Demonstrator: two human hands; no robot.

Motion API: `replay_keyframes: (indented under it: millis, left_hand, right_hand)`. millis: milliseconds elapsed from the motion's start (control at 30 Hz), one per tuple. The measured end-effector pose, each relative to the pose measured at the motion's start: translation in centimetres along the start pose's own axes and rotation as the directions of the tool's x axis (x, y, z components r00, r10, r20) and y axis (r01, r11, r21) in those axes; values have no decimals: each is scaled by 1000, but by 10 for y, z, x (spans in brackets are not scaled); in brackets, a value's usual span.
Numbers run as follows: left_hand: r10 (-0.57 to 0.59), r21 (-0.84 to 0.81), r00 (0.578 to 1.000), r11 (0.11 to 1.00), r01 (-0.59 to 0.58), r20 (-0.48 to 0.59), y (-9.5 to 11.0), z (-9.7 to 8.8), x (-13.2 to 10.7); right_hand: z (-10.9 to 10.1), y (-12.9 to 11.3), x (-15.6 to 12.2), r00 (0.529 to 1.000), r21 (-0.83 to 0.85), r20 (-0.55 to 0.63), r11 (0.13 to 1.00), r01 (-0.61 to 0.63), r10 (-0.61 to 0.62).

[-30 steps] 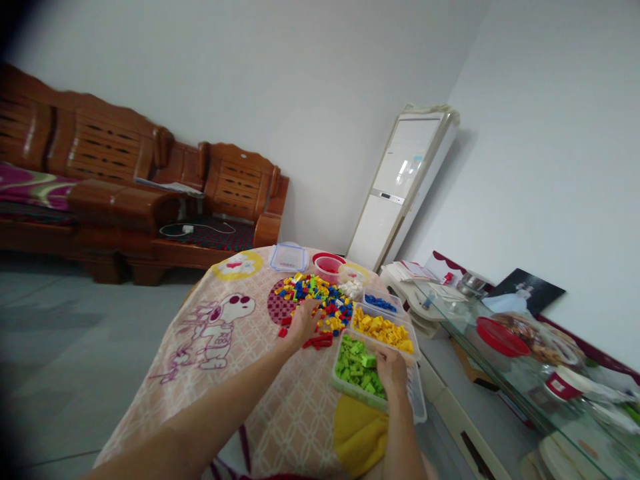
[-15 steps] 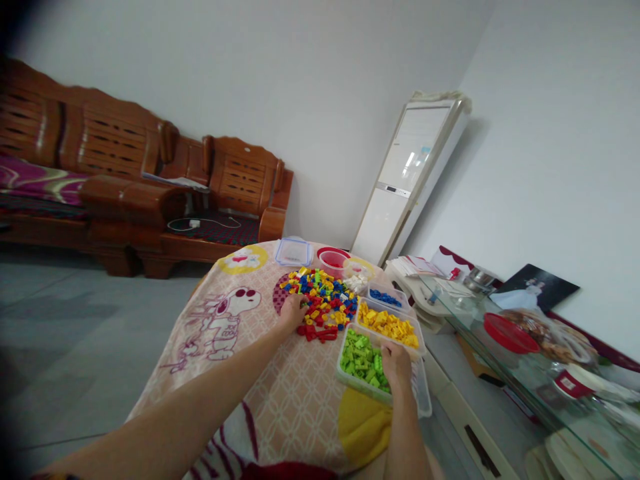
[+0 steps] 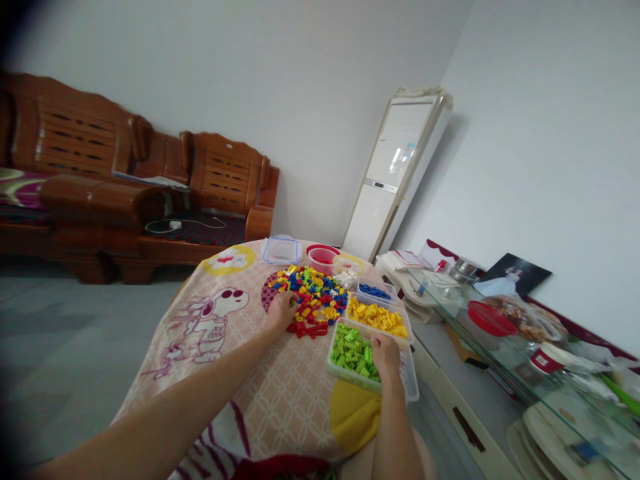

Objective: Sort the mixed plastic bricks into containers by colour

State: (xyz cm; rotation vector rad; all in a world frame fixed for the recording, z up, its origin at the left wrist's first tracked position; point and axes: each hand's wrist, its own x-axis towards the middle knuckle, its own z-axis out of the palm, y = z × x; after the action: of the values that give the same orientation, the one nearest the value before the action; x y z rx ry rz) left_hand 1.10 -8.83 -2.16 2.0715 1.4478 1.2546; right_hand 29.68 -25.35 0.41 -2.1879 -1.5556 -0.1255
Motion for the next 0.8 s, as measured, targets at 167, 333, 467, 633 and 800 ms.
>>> replay_keyframes:
  millis: [167,333,467,633,800]
  left_hand:
    - [-3,-72,999,997,-1,-49,-1,2,-1]
    - [-55,-141,996,989,45,-64,2,-4,2]
    - [65,-240,996,968,-79,-64,32,-7,-9]
    - [369,-463,929,827,-319,20,99,15,-48]
    - [564,-516,809,748,-418,162,120,48,-91]
  right_hand:
    - [1,1,-1,1000,23,8,1000,8,-8]
    - [1,1,-2,1000,29,-5,1000,0,0]
    - [3,0,0,1000,33,-3,999,16,-16]
    - [6,0,3,1000,28,6,999,30,-30]
    - [6,3,1,1000,15,10,1000,23,-24]
